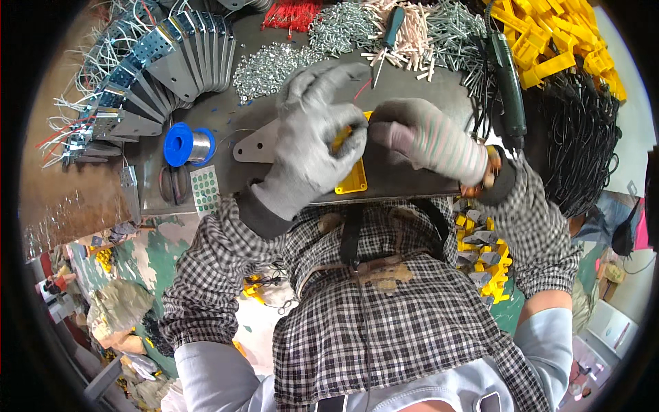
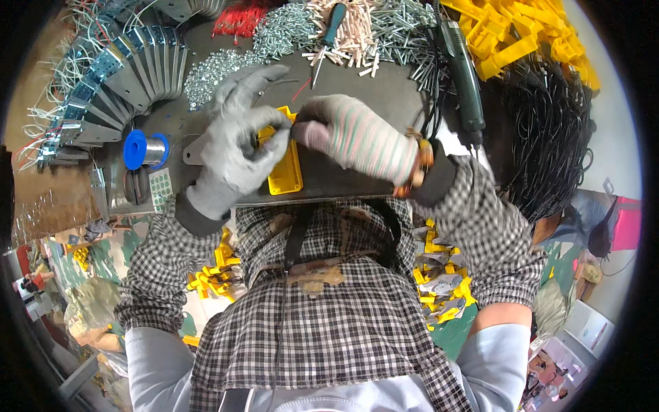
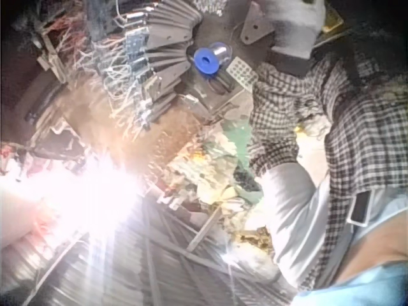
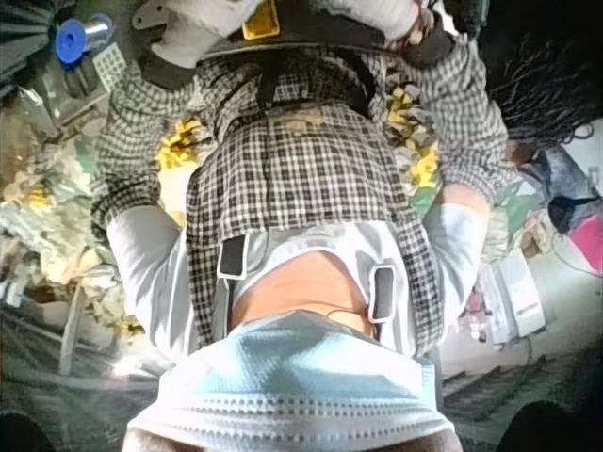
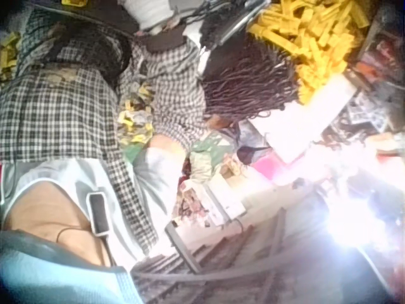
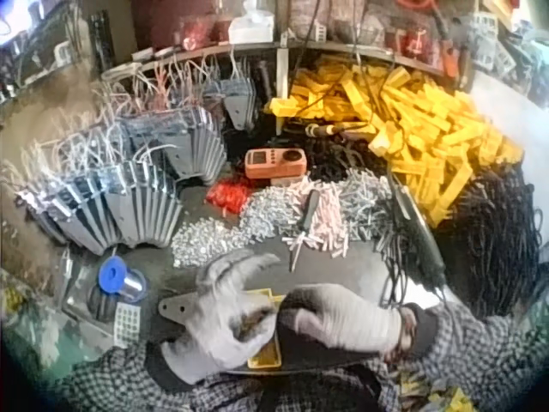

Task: Assembling electronic components by soldering wires and screwing them into a yellow plastic housing.

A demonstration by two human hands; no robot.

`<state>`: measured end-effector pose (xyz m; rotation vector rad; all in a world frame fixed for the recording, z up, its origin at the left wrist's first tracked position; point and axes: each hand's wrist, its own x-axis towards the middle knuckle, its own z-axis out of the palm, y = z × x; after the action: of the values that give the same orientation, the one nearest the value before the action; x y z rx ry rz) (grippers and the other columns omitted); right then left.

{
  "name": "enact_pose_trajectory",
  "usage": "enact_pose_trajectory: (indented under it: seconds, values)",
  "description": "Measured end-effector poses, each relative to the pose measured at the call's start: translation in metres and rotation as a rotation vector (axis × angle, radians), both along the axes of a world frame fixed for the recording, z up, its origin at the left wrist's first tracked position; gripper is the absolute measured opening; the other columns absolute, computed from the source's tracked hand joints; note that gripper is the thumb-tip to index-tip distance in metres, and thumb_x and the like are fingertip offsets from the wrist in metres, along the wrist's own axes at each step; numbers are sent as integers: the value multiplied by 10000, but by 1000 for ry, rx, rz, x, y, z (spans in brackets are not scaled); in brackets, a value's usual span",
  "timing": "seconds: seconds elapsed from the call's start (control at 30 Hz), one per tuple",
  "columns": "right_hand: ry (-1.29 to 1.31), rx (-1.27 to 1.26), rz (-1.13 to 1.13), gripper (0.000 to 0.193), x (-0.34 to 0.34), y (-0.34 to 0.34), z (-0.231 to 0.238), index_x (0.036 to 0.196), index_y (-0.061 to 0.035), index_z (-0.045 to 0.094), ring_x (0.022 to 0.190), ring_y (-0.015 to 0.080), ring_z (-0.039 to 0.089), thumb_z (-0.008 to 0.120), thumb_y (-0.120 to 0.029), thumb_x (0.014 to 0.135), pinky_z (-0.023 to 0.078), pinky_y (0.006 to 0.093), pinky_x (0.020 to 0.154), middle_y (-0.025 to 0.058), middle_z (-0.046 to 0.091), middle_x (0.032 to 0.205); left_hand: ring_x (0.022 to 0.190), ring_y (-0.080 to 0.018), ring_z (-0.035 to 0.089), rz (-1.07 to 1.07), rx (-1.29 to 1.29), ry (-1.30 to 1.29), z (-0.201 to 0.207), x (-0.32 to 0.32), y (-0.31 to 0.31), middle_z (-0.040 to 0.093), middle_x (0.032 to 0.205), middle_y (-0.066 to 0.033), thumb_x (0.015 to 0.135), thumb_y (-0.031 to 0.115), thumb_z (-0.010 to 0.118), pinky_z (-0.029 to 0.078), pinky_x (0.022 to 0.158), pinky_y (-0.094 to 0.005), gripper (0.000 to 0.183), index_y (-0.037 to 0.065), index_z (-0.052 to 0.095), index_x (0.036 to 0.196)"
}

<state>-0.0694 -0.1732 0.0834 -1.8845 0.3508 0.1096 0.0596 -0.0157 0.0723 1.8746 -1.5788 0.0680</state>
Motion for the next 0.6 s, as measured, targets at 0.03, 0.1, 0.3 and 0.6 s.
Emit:
enact_pose_trajectory:
  seconds: [0.03,0.1,0.3,0.6]
  values:
    - [-200,-364,-4,221,-2,6,-1,949,-3,650,768,270,648,636,-210,873,516,384,708,140,648,778,1239,-318,509,18,8,210,-10,5,-1,548,1356,-141,734,64,674,384,1042,-406,104,23,681,829]
    - [-503,-910,44,173,-4,7,-14,849,-42,604,804,372,632,687,-186,796,509,453,706,146,621,749,1243,-320,511,18,92,644,-16,10,-8,551,1348,-146,725,55,679,402,1028,-397,115,11,676,831]
    - [-12,234,-183,227,5,-7,-18,921,38,662,611,144,616,630,-177,852,487,306,529,90,624,663,1256,-356,477,-184,-159,-182,-5,5,-7,540,1360,-152,716,86,685,337,1078,-468,106,33,679,808]
    - [-152,-220,-19,237,0,-12,-3,1007,5,672,505,137,553,615,-196,895,448,289,482,81,641,691,1275,-308,472,-215,-64,-82,-2,17,-18,545,1357,-120,749,126,670,395,1053,-374,153,19,677,859]
